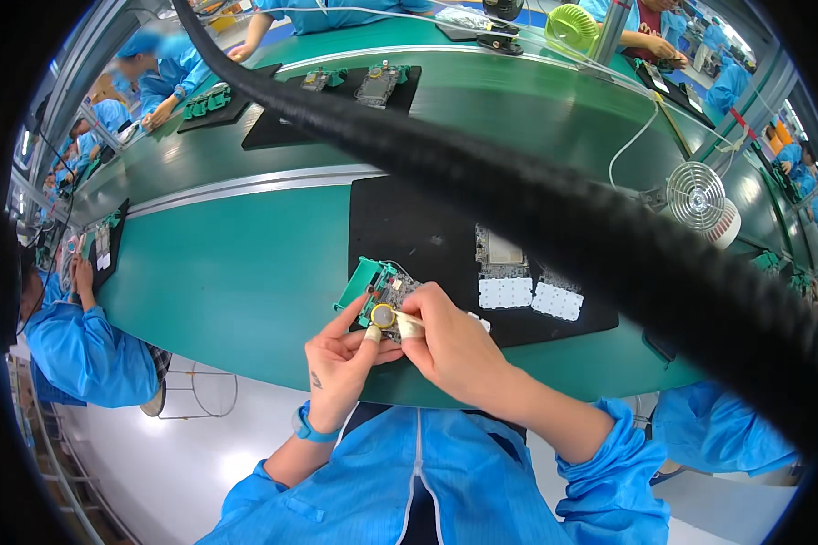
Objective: Assembling electronic components onto printed circuit boards at a factory workstation.
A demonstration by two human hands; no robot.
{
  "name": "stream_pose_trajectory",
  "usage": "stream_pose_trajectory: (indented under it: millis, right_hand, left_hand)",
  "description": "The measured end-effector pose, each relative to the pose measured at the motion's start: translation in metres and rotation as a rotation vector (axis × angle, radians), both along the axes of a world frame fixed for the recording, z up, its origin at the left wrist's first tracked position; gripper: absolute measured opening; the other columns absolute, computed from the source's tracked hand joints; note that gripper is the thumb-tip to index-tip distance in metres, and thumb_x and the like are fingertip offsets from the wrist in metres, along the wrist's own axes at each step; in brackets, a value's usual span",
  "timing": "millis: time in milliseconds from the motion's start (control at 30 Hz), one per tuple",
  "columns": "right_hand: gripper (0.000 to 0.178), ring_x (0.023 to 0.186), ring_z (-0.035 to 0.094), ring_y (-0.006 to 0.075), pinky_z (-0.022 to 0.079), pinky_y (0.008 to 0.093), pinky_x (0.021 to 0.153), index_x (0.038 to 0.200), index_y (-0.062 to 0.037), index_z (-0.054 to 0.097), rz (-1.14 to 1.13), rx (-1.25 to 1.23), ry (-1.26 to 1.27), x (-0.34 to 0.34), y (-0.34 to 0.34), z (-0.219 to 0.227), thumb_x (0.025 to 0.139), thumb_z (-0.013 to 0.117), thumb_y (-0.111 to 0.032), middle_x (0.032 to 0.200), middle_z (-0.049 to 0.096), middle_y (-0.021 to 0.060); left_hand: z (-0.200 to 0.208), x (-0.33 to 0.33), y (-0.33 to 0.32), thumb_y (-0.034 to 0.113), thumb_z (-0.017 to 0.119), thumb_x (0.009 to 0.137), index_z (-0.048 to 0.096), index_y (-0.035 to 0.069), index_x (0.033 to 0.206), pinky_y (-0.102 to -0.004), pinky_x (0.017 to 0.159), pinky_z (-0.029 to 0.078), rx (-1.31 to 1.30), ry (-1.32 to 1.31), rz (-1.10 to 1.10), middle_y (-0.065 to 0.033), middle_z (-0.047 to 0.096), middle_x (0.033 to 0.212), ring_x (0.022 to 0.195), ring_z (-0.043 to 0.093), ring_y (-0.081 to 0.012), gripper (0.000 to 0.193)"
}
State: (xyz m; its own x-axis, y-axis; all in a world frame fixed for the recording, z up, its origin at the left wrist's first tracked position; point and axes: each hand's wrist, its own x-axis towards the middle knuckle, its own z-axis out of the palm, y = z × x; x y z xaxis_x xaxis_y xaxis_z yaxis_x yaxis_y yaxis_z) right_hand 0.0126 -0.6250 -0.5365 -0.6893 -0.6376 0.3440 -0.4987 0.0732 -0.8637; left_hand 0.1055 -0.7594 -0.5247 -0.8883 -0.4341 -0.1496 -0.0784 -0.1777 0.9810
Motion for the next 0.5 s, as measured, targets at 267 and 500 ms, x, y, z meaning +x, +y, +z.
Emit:
stream_pose_trajectory:
  millis: [267,500]
  right_hand:
    - [0.03,0.054,0.062,0.0315,0.046,0.0398,0.046,0.106,-0.0088,0.047,-0.045,0.313,0.089,0.016,-0.011,-0.016,0.083,0.062,-0.02,0.064,0.062,0.011]
    - [0.028,0.051,0.061,0.0291,0.045,0.039,0.044,0.104,-0.0088,0.047,-0.095,0.33,0.174,0.02,-0.022,-0.026,0.084,0.062,-0.022,0.062,0.061,0.0097]
  left_hand:
    - [-0.012,-0.008,0.002,-0.008,0.05,0.085,0.037,-0.007,0.134,-0.0235,0.077,0.052,-0.041,0.035,0.081,-0.0149,0.066,0.094,0.085,0.064,-0.0137,0.051]
    - [-0.019,-0.006,-0.004,-0.008,0.051,0.083,0.037,-0.006,0.135,-0.0206,0.074,0.049,-0.084,0.036,0.08,-0.0114,0.067,0.092,0.082,0.06,-0.009,0.053]
